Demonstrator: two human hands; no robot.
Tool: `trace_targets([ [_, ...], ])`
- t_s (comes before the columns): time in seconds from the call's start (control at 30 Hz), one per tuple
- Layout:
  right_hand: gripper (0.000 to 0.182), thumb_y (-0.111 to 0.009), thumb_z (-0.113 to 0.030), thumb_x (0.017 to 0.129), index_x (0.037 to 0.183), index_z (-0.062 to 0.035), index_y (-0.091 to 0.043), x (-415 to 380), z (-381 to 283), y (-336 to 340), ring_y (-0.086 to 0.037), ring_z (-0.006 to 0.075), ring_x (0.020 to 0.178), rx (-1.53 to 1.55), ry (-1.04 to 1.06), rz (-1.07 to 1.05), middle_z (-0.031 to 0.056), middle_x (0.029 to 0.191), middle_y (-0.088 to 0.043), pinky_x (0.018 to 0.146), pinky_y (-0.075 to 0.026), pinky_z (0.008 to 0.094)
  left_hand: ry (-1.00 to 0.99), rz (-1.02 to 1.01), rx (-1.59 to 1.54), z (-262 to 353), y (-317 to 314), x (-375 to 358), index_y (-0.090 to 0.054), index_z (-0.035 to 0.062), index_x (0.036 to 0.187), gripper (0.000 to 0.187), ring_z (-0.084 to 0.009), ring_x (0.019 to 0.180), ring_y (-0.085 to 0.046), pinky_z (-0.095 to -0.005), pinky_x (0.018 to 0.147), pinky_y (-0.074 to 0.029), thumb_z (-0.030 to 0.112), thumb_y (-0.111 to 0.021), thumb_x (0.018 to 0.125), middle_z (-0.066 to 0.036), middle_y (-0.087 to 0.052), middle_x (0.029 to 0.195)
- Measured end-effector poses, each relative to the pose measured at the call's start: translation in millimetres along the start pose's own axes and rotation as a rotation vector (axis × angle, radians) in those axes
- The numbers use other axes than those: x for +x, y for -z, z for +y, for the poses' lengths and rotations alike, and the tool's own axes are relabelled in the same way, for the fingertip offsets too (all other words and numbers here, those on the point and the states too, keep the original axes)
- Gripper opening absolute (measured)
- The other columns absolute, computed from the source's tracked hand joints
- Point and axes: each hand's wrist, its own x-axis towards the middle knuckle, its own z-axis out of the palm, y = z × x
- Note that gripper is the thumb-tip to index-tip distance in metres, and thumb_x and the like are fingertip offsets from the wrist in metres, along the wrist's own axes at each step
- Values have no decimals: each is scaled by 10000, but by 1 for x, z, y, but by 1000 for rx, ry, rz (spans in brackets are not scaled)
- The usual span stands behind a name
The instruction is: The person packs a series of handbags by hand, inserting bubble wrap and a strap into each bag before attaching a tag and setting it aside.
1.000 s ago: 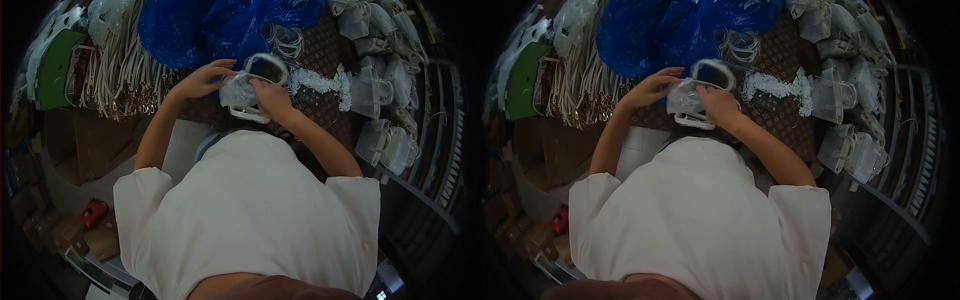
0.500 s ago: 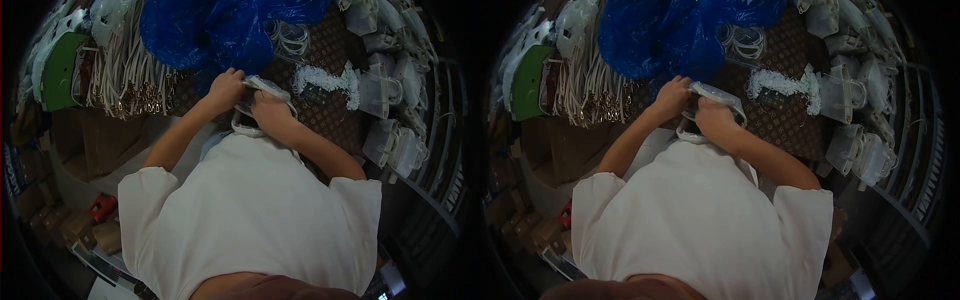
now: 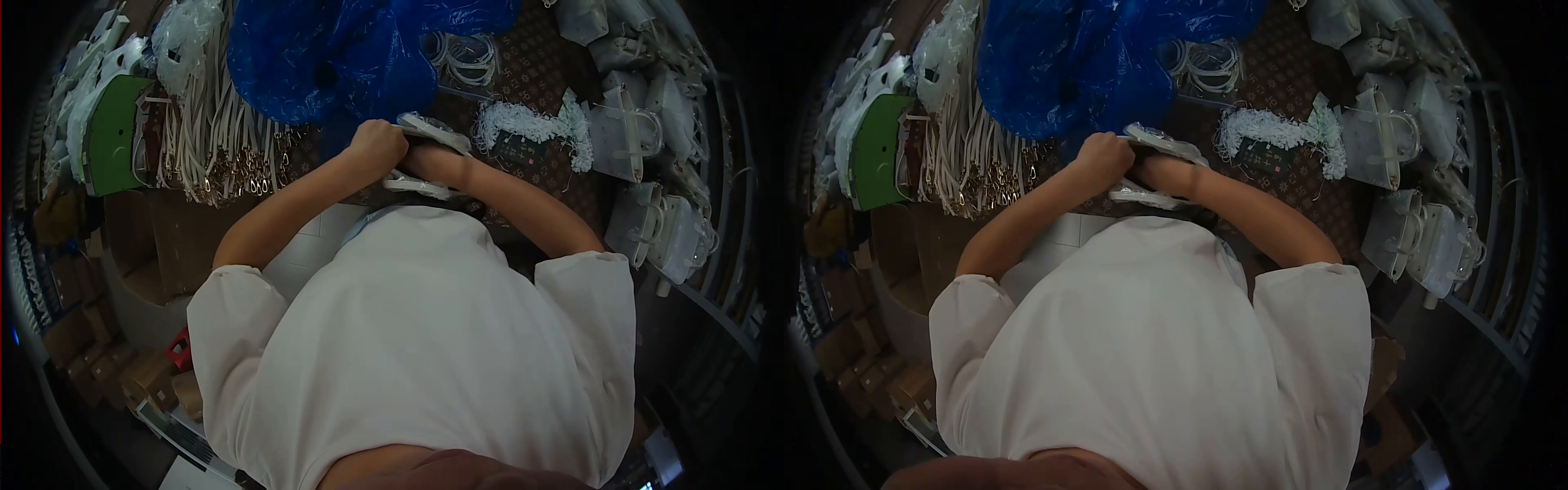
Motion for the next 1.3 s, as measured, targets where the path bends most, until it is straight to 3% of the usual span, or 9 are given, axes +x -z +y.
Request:
trace_targets([
  [0.07, 231, -463, -121, 803, 994, -70, -584, -7, -5, -1, -634, 261, 832, 475, -86, -109, 141, 985, -620, 733, -500, 357, 39, -9, 121, 3, -5, 6, -682, 76, 718, 85, -210, 765, -641, -305, 638, -502, 80, -598, 702, -85, -652, 775],
  [0.27, 203, -475, -124, 786, 917, -56, -614, -12, 10, 48, -646, 281, 750, 722, -192, -509, 148, 869, -647, 648, -518, 369, -93, -15, 75, 6, 0, -6, -687, 85, 717, 85, -195, 796, -600, -298, 652, -484, 95, -604, 704, -84, -645, 818],
  [0.37, 195, -486, -123, 770, 864, -30, -630, -19, -6, 2, -648, 291, 738, 777, -181, -381, 160, 809, -649, 644, -514, 387, -220, 68, 57, -12, -9, -19, -690, 78, 743, 86, -190, 783, -572, -303, 662, -477, 88, -611, 712, -76, -636, 855],
  [0.53, 205, -508, -129, 750, 831, 5, -640, -15, -3, -12, -642, 318, 721, 869, -144, -345, 189, 770, -643, 639, -508, 406, -145, 381, -1038, -32, -20, -27, -667, 22, 810, 88, -198, 766, -564, -292, 646, -477, 8, -622, 736, -72, -583, 805],
  [0.8, 229, -567, -139, 743, 894, 19, -635, 2, 17, 22, -625, 319, 839, 738, -152, -526, 218, 882, -630, 738, -491, 353, -37, 520, -1017, -21, -33, -39, -652, 26, 863, 122, -196, 773, -550, -287, 634, -464, 0, -626, 747, -73, -591, 849],
  [0.9, 355, -624, -241, 793, 1077, -30, -593, -3, 30, 43, -585, 259, 935, 1652, -405, -147, 160, 998, -619, 841, -440, 317, -65, 580, -976, -16, -32, -49, -648, 36, 857, 120, -206, 798, -535, -298, 662, -459, 14, -630, 741, -62, -589, 848],
  [1.0, 343, -629, -289, 809, 1041, -37, -614, -9, 16, 46, -587, 209, 884, 1832, -564, -79, 127, 970, -631, 818, -443, 306, -72, 579, -933, -7, -33, -59, -648, 49, 862, 133, -212, 817, -523, -311, 695, -453, 33, -636, 731, -54, -589, 830],
  [1.2, 374, -653, -375, 778, 985, -62, -653, -4, 15, 65, -597, 178, 829, 1631, -824, -422, 100, 910, -647, 760, -452, 284, -68, 722, -806, -4, -42, -67, -660, 74, 845, 140, -197, 843, -510, -306, 735, -421, 49, -665, 707, -24, -622, 832],
  [1.3, 384, -657, -393, 757, 967, -72, -663, -2, 9, 40, -609, 189, 803, 1598, -696, -318, 99, 883, -656, 753, -459, 290, -172, 739, -639, -8, -41, -72, -659, 91, 847, 158, -192, 865, -496, -315, 773, -397, 68, -674, 692, -3, -622, 838],
])
